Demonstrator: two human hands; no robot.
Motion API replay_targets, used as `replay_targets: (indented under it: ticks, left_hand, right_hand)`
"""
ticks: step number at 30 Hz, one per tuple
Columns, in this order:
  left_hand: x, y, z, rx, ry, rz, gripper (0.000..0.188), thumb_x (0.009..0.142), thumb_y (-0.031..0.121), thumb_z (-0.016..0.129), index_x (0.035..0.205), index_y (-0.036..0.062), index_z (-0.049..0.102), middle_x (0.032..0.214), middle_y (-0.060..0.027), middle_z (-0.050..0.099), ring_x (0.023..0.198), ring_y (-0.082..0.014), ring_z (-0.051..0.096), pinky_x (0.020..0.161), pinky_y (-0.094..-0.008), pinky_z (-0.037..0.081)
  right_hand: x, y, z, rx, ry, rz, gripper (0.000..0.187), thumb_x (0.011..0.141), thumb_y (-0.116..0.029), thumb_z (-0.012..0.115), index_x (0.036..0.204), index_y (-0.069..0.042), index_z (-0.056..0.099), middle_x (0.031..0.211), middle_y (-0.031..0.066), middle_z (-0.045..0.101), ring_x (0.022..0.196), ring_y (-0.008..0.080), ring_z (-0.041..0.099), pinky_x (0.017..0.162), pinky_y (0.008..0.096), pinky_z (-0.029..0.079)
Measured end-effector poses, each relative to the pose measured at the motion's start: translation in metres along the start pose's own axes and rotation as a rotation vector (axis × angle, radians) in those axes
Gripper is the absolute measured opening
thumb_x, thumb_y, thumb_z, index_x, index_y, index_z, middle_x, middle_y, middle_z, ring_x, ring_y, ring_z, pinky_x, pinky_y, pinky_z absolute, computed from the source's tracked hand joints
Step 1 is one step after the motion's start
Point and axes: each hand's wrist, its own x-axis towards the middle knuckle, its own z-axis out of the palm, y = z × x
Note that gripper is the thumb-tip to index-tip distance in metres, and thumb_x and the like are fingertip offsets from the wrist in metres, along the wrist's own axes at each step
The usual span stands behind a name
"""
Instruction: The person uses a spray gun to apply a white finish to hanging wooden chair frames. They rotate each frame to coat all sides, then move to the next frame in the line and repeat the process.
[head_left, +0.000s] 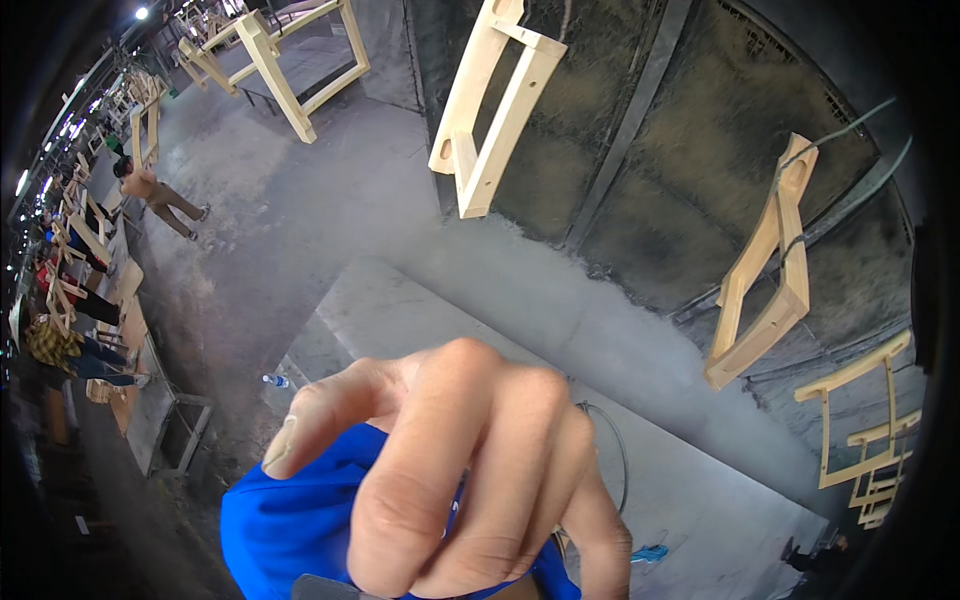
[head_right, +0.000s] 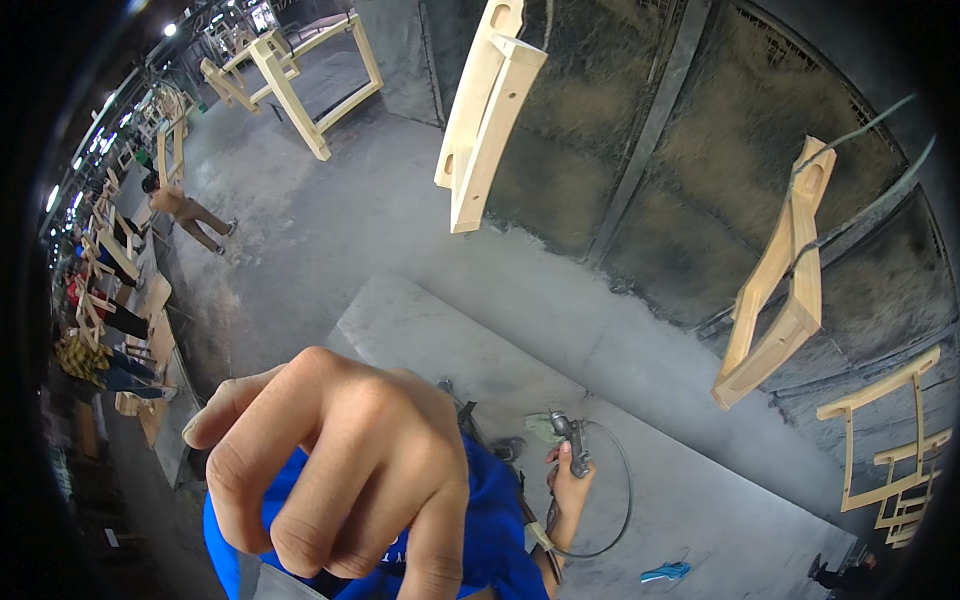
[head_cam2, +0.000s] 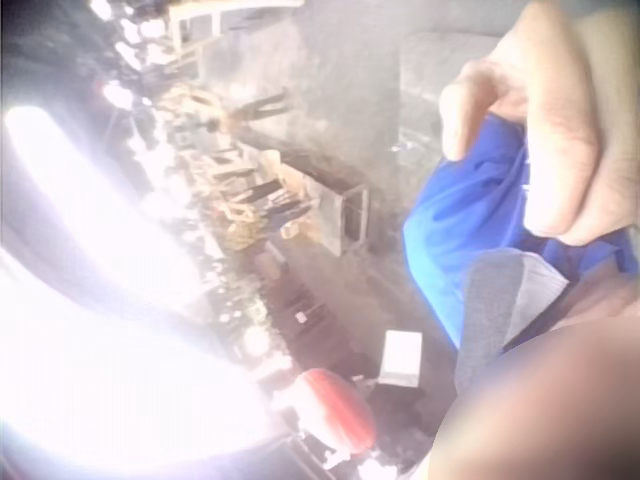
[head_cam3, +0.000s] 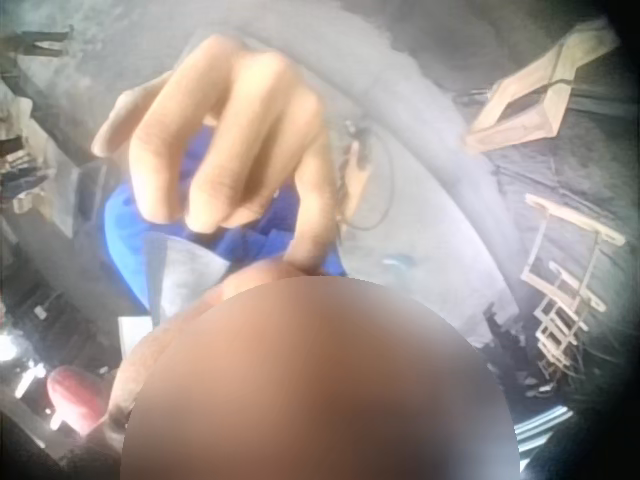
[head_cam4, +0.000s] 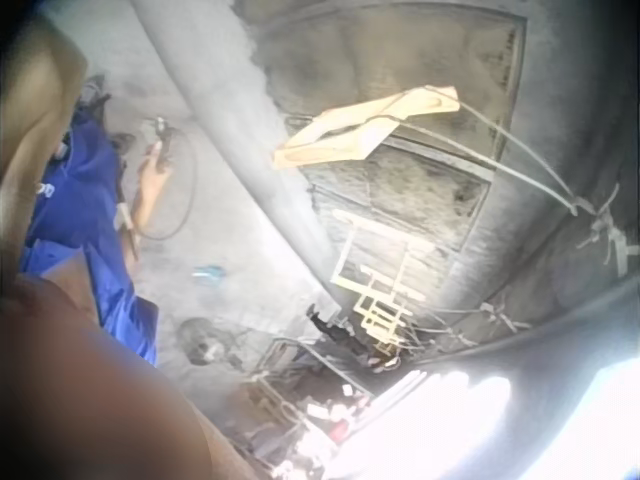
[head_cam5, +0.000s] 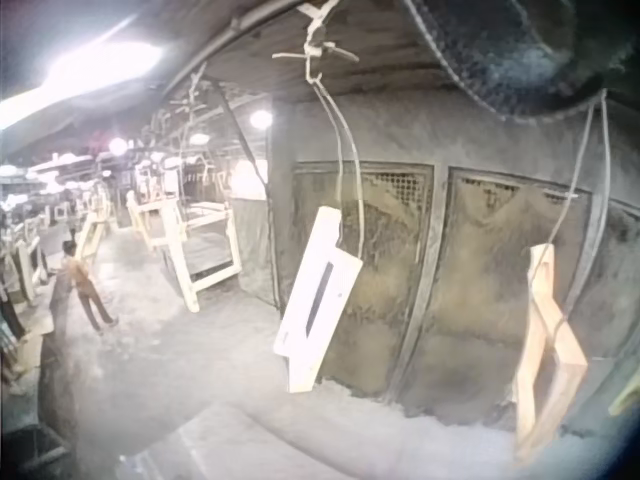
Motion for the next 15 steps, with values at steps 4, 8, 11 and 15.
replay_targets:
  ticks: [4, 8, 11, 15]
  left_hand:
    - [-0.002, 0.048, -0.01, 0.044, 0.013, -0.118, 0.054, 0.106, 0.04, 0.046, 0.07, 0.0043, 0.062, 0.065, -0.0087, 0.06, 0.05, -0.0179, 0.052, 0.076, -0.0424, 0.048]
    - [-0.046, 0.098, -0.063, 0.341, 0.193, -0.164, 0.038, 0.103, 0.031, 0.054, 0.082, 0.0023, 0.066, 0.066, -0.008, 0.063, 0.056, -0.0173, 0.058, 0.073, -0.0411, 0.047]
    - [-0.119, 0.156, -0.091, 0.78, 0.503, -0.612, 0.033, 0.099, 0.029, 0.066, 0.09, -0.0032, 0.067, 0.08, -0.0069, 0.065, 0.07, -0.0127, 0.058, 0.064, -0.0287, 0.045]
    - [-0.237, 0.195, -0.084, 0.848, 0.857, -1.138, 0.021, 0.101, 0.019, 0.066, 0.102, -0.0011, 0.07, 0.084, -0.0033, 0.065, 0.076, -0.0105, 0.058, 0.069, -0.0271, 0.048]
  right_hand:
    - [0.007, -0.003, 0.037, -0.046, -0.058, -0.036, 0.035, 0.104, -0.03, 0.066, 0.085, -0.002, 0.066, 0.067, 0.0032, 0.062, 0.042, 0.0055, 0.046, 0.039, 0.0244, 0.032]
    - [0.015, -0.004, 0.083, -0.082, 0.008, -0.029, 0.035, 0.101, -0.032, 0.07, 0.08, -0.004, 0.068, 0.06, -0.0032, 0.056, 0.044, 0.0039, 0.044, 0.041, 0.0248, 0.031]
    - [0.015, -0.011, 0.114, -0.054, 0.018, -0.033, 0.033, 0.102, -0.033, 0.069, 0.088, -0.003, 0.067, 0.072, 0.0035, 0.065, 0.043, 0.0053, 0.046, 0.038, 0.0248, 0.032]
    - [0.006, -0.03, 0.157, 0.063, 0.017, -0.072, 0.035, 0.105, -0.036, 0.063, 0.096, -0.002, 0.064, 0.076, 0.008, 0.065, 0.042, 0.0064, 0.043, 0.039, 0.0242, 0.031]
